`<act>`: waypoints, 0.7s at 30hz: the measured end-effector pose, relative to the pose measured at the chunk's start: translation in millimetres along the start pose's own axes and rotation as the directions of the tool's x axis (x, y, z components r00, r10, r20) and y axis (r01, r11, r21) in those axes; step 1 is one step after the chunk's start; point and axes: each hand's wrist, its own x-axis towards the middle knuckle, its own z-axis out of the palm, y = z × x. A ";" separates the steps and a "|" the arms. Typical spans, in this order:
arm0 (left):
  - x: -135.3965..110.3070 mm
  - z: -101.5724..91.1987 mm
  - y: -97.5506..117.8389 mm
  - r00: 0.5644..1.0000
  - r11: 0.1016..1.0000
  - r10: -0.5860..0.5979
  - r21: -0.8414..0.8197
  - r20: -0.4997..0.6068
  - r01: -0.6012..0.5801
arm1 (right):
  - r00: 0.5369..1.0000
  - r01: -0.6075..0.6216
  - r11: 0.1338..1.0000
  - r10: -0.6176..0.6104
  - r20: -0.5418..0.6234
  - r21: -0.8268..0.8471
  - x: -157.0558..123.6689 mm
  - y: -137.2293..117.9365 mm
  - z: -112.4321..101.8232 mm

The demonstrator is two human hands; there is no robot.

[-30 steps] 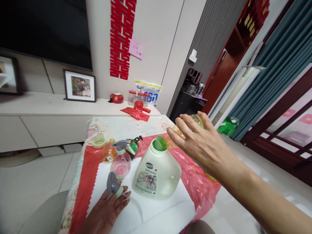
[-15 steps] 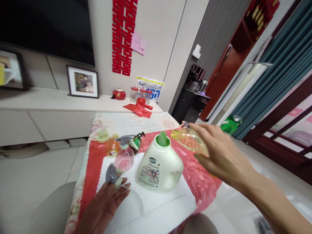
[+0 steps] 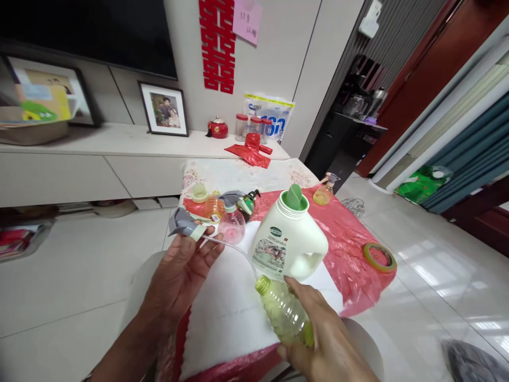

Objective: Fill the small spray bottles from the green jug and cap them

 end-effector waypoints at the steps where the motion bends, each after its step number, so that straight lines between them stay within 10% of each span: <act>1: 0.0 -0.1 0.7 1.000 1.000 0.007 0.004 0.008 -0.007 | 1.000 -0.013 0.999 0.013 -0.001 0.046 1.1 -1.7 1.4; 21: -2.1 2.4 3.8 0.999 0.995 0.032 0.093 0.016 -0.033 | 0.995 -0.090 0.957 0.075 0.062 0.277 8.1 -13.5 9.4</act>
